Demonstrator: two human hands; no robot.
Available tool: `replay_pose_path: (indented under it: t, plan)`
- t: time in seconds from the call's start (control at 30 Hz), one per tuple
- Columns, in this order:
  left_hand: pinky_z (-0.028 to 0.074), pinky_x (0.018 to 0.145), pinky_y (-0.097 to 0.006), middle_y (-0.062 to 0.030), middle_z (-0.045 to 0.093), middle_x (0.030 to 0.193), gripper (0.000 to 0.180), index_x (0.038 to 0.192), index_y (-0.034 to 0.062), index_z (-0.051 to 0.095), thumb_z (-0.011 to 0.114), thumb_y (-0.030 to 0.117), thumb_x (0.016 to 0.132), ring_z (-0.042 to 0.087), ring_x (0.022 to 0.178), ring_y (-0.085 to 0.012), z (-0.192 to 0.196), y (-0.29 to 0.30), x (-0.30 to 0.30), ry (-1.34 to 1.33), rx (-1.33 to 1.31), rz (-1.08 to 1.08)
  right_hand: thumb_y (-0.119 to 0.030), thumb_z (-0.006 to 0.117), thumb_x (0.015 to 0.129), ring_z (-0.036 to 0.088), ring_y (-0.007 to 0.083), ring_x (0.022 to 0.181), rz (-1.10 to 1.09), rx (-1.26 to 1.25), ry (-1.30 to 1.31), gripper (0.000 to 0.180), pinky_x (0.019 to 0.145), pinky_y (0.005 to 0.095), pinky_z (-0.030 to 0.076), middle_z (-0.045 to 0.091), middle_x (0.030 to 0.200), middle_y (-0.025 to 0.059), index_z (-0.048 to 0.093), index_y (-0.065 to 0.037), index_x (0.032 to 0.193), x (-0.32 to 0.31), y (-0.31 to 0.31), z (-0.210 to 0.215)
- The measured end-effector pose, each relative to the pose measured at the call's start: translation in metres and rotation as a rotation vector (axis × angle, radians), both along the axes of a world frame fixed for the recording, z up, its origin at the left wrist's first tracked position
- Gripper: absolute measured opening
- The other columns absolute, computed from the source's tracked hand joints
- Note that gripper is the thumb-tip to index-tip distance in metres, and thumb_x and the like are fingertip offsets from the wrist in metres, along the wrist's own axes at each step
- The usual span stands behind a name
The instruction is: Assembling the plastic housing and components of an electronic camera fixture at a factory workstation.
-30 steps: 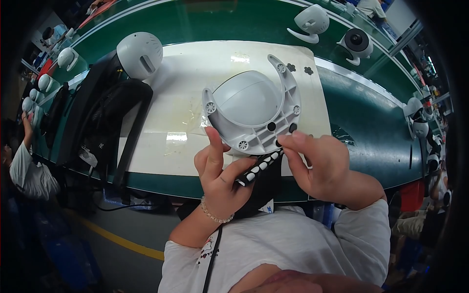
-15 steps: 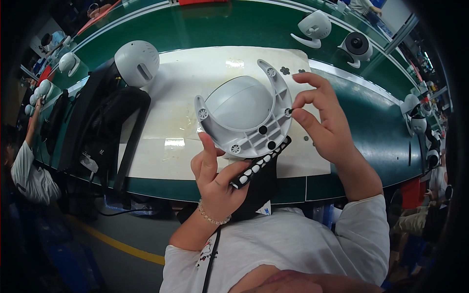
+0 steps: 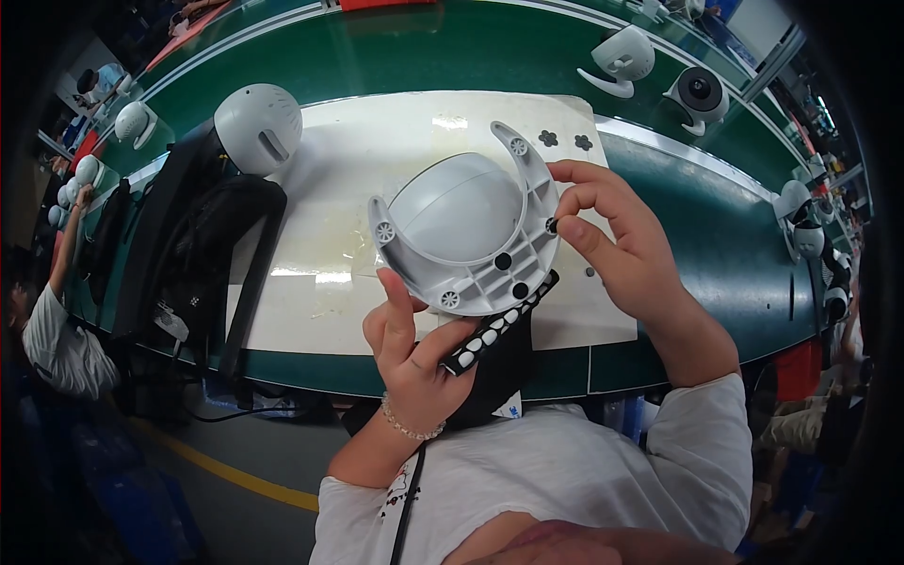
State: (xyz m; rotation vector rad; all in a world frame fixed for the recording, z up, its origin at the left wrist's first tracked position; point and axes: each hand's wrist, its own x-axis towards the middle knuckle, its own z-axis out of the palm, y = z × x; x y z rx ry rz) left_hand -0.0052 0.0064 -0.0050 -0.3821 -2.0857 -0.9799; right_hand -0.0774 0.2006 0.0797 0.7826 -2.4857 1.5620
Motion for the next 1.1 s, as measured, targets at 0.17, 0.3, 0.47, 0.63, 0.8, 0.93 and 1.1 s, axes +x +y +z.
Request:
replay_pose_path:
  t: [0.17, 0.3, 0.47, 0.63, 0.8, 0.93, 1.1]
  plan:
    - [0.035, 0.077, -0.029, -0.0224, 0.027, 0.138, 0.026, 0.076, 0.0131, 0.066, 0.07, 0.008, 0.051, 0.045, 0.087, -0.0229, 0.0, -0.002, 0.003, -0.025, -0.009, -0.004, -0.012, 0.061, 0.076, 0.05, 0.0234, 0.102, -0.096, 0.391, 0.57, 0.01, 0.084, 0.0341, 0.036, 0.055, 0.11, 0.0071, 0.059, -0.006, 0.083, 0.002, 0.0, 0.0]
    - [0.035, 0.077, -0.029, -0.0225, 0.026, 0.139, 0.027, 0.076, 0.013, 0.067, 0.07, 0.008, 0.05, 0.045, 0.087, -0.023, 0.0, -0.002, 0.002, -0.025, -0.032, 0.002, -0.011, 0.063, 0.072, 0.052, 0.0199, 0.099, -0.116, 0.577, 0.856, 0.017, 0.078, 0.0333, 0.035, 0.057, 0.108, 0.0029, 0.061, -0.006, 0.088, 0.009, 0.004, -0.005]
    - [0.035, 0.077, -0.029, -0.0247, 0.024, 0.139, 0.027, 0.077, 0.0126, 0.067, 0.07, 0.009, 0.051, 0.045, 0.088, -0.0241, 0.002, -0.001, -0.001, -0.048, -0.017, -0.012, -0.015, 0.063, 0.074, 0.051, 0.0208, 0.101, -0.05, 0.648, 0.849, 0.026, 0.08, 0.0343, 0.035, 0.056, 0.11, 0.0041, 0.06, -0.006, 0.098, 0.005, 0.019, -0.008]
    - [0.035, 0.083, -0.033, -0.0267, 0.022, 0.139, 0.026, 0.076, 0.0141, 0.066, 0.072, 0.007, 0.051, 0.046, 0.098, -0.0288, -0.002, -0.005, 0.005, -0.082, -0.014, 0.009, -0.024, 0.056, 0.082, 0.046, 0.0293, 0.108, -0.335, 0.261, 0.395, 0.034, 0.092, 0.0367, 0.033, 0.052, 0.115, 0.0107, 0.051, -0.007, 0.112, -0.082, 0.067, -0.05]
    - [0.029, 0.09, -0.038, -0.0279, 0.018, 0.14, 0.022, 0.073, 0.0145, 0.066, 0.07, 0.008, 0.053, 0.038, 0.109, -0.0355, -0.008, -0.01, 0.009, -0.117, -0.011, 0.001, -0.026, 0.051, 0.084, 0.05, 0.0314, 0.102, -0.676, 0.657, 0.364, 0.034, 0.086, 0.0375, 0.04, 0.053, 0.113, 0.0126, 0.05, -0.007, 0.113, -0.213, 0.176, -0.104]
    - [0.024, 0.093, -0.04, -0.027, 0.011, 0.141, 0.022, 0.073, 0.0159, 0.067, 0.071, 0.007, 0.053, 0.033, 0.116, -0.0379, -0.013, -0.014, 0.015, -0.159, -0.001, -0.008, -0.031, 0.05, 0.084, 0.049, 0.0288, 0.103, -0.833, 0.815, 0.315, 0.035, 0.087, 0.0383, 0.04, 0.054, 0.113, 0.0078, 0.053, -0.012, 0.112, -0.251, 0.189, -0.105]
    - [0.023, 0.098, -0.041, -0.0223, 0.006, 0.144, 0.024, 0.072, 0.0141, 0.066, 0.07, 0.0, 0.053, 0.026, 0.124, -0.0347, -0.02, -0.013, 0.014, -0.096, 0.143, -0.11, -0.03, 0.053, 0.081, 0.05, 0.0304, 0.098, -0.83, 0.877, 0.31, 0.025, 0.081, 0.0392, 0.042, 0.058, 0.1, 0.0106, 0.06, -0.01, 0.096, -0.239, 0.196, -0.104]
